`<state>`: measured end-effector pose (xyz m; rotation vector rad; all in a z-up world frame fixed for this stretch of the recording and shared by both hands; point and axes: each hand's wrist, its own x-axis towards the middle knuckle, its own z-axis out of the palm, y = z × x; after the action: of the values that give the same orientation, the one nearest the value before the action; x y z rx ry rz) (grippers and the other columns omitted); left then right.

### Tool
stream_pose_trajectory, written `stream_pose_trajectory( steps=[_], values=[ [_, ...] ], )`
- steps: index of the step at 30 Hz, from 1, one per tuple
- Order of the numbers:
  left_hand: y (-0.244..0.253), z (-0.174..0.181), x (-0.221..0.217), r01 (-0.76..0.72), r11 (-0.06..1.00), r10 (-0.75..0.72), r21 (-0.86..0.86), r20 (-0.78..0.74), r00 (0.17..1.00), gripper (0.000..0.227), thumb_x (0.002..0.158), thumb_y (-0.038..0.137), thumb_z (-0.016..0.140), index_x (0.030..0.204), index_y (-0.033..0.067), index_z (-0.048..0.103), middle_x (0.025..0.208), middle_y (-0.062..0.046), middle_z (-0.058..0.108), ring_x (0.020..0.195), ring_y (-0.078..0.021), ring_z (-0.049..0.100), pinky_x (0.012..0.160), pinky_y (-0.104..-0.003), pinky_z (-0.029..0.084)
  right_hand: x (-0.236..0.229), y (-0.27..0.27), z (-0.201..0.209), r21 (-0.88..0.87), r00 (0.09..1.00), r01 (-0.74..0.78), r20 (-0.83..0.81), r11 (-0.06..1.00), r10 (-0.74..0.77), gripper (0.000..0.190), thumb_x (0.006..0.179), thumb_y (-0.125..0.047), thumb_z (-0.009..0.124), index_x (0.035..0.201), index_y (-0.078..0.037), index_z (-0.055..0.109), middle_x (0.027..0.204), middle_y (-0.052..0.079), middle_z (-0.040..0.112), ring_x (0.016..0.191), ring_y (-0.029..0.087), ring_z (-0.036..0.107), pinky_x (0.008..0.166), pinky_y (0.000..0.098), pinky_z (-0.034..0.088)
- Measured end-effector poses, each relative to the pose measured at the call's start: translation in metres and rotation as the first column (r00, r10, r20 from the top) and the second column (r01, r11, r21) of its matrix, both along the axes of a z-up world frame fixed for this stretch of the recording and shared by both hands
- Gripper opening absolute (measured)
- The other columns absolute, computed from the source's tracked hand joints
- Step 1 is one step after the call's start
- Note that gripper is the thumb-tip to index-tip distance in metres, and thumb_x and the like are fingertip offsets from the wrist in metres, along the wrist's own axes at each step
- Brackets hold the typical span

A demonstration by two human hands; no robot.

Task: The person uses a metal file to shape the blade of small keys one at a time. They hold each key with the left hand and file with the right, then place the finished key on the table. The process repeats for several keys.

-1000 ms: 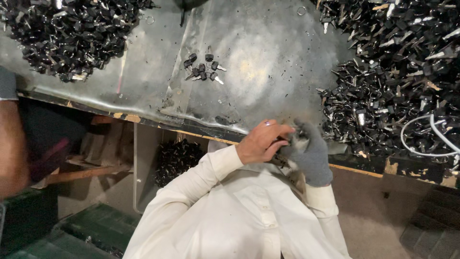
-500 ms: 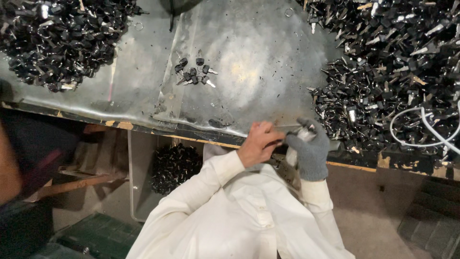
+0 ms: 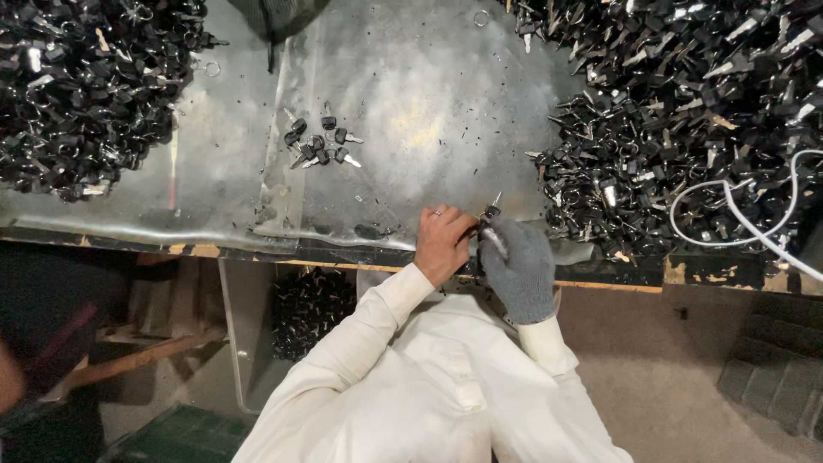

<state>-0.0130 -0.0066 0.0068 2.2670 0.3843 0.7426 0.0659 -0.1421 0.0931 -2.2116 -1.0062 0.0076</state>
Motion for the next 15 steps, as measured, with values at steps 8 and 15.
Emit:
stream_pose_trajectory(
  steps=[8, 15],
  values=[
    [0.006, -0.003, 0.004, 0.0, 0.999, -0.001, -0.041, -0.013, 1.0, 0.014, 0.08, 0.003, 0.073, 0.092, 0.0095, 0.069, 0.087, -0.005, 0.062, 0.088, -0.0259, 0.058, 0.086, -0.043, 0.037, 0.011, 0.009, 0.001, 0.002, 0.986, -0.152, 0.074, 0.988, 0.152, 0.029, 0.09, -0.012, 0.07, 0.117, -0.006, 0.073, 0.108, 0.014, 0.073, 0.099, 0.034, 0.068, 0.09, 0.0442, 0.052],
    [0.002, -0.004, 0.003, -0.009, 0.997, 0.008, -0.074, -0.008, 1.0, 0.019, 0.08, 0.003, 0.073, 0.098, 0.0083, 0.068, 0.086, -0.003, 0.064, 0.089, -0.0247, 0.059, 0.093, -0.045, 0.035, 0.017, 0.007, -0.004, 0.0, 0.992, -0.118, -0.054, 0.993, 0.118, 0.028, 0.088, -0.016, 0.073, 0.114, -0.005, 0.075, 0.105, 0.016, 0.074, 0.096, 0.032, 0.071, 0.085, 0.0409, 0.055]
  ],
)
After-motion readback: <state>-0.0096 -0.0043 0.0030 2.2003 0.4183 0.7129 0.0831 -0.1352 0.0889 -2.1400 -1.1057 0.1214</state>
